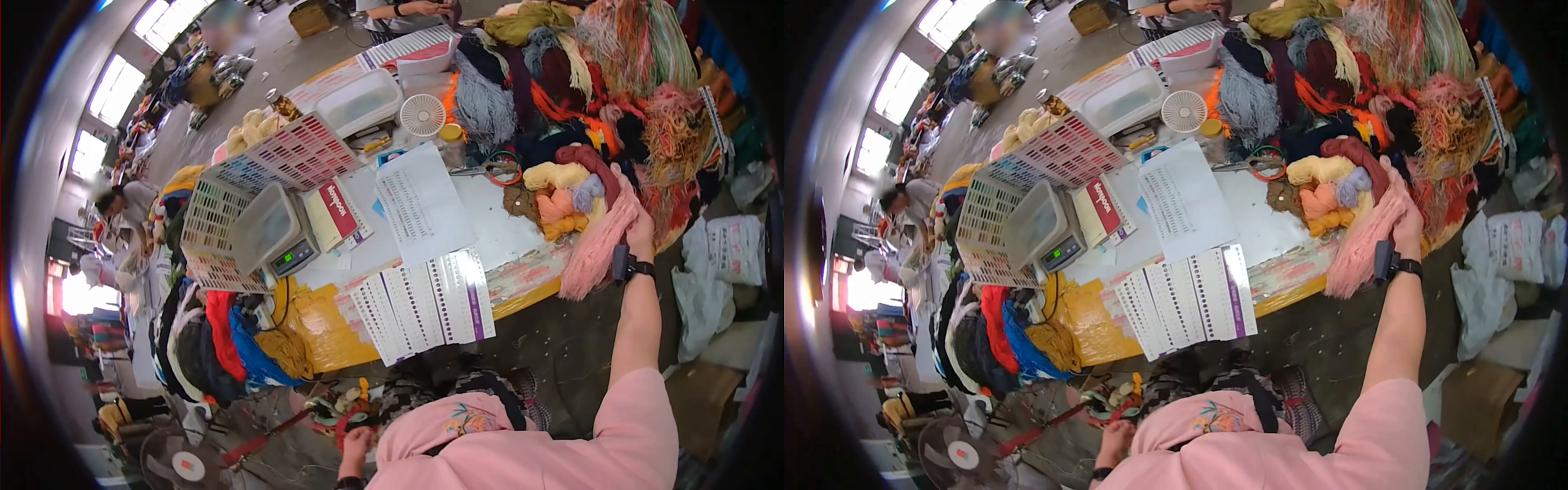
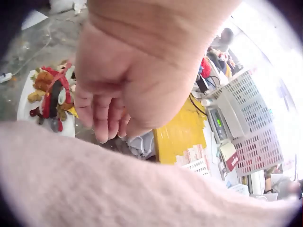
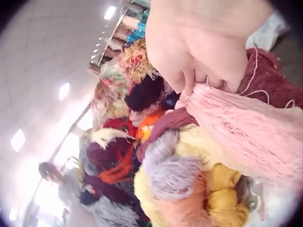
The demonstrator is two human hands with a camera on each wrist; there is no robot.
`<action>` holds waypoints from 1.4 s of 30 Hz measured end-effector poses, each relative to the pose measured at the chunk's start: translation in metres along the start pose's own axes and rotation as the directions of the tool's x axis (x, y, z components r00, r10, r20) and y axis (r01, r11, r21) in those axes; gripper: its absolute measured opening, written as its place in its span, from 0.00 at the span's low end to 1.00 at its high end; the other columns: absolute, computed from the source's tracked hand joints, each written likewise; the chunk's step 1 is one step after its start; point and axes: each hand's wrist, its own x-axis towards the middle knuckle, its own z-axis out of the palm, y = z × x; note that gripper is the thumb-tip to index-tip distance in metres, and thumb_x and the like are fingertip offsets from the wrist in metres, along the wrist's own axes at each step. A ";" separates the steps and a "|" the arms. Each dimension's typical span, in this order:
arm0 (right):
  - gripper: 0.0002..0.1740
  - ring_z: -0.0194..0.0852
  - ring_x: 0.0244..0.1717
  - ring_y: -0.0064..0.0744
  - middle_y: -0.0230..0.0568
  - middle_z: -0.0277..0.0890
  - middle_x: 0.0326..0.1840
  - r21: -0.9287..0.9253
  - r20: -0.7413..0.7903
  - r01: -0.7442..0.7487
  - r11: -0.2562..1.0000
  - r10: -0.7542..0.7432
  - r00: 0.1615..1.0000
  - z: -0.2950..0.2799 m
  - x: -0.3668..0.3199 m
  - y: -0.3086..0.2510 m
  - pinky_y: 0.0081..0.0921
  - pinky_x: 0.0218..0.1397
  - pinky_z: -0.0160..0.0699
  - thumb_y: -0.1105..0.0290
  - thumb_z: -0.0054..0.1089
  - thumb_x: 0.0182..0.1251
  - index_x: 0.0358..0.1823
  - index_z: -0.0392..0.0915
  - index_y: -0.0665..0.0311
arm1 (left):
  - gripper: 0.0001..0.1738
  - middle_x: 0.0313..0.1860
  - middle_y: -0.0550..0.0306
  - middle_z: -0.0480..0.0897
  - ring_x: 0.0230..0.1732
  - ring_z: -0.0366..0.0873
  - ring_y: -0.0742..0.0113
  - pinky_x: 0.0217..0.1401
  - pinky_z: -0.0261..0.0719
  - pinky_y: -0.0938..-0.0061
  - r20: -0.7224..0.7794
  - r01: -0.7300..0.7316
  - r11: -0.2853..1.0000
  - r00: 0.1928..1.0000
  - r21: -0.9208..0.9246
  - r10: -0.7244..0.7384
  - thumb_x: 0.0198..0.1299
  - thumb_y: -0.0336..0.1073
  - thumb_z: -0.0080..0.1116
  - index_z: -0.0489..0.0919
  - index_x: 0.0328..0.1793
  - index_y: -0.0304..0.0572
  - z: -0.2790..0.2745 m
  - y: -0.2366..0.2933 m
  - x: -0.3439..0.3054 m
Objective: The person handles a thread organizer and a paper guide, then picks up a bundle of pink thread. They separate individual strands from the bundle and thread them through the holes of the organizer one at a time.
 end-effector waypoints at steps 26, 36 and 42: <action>0.21 0.61 0.54 0.37 0.46 0.64 0.53 -0.220 0.962 0.601 0.768 0.272 0.004 0.274 -0.427 0.135 0.28 0.56 0.59 0.69 0.60 0.51 0.47 0.68 0.65 | 0.15 0.43 0.50 0.75 0.41 0.76 0.65 0.45 0.75 0.72 0.282 -0.132 0.457 0.630 -0.879 0.724 0.58 0.32 0.45 0.68 0.49 0.32 0.037 0.225 -0.115; 0.09 0.68 0.31 0.19 0.32 0.73 0.30 -0.369 0.923 0.130 0.920 0.379 -0.068 0.297 -0.495 0.181 0.19 0.34 0.68 0.72 0.56 0.51 0.35 0.72 0.65 | 0.07 0.38 0.51 0.76 0.35 0.75 0.72 0.35 0.72 0.85 -0.006 -0.740 0.603 0.633 -0.297 0.774 0.54 0.23 0.50 0.72 0.39 0.28 -0.017 0.195 -0.126; 0.12 0.67 0.31 0.20 0.33 0.72 0.28 -0.600 0.800 0.191 0.777 0.582 0.148 0.333 -0.499 0.152 0.22 0.34 0.68 0.67 0.51 0.57 0.39 0.70 0.66 | 0.13 0.36 0.51 0.73 0.31 0.69 0.61 0.33 0.68 0.76 -0.123 -0.922 -0.121 -0.177 0.369 0.976 0.42 0.21 0.57 0.74 0.38 0.34 -0.040 0.213 -0.153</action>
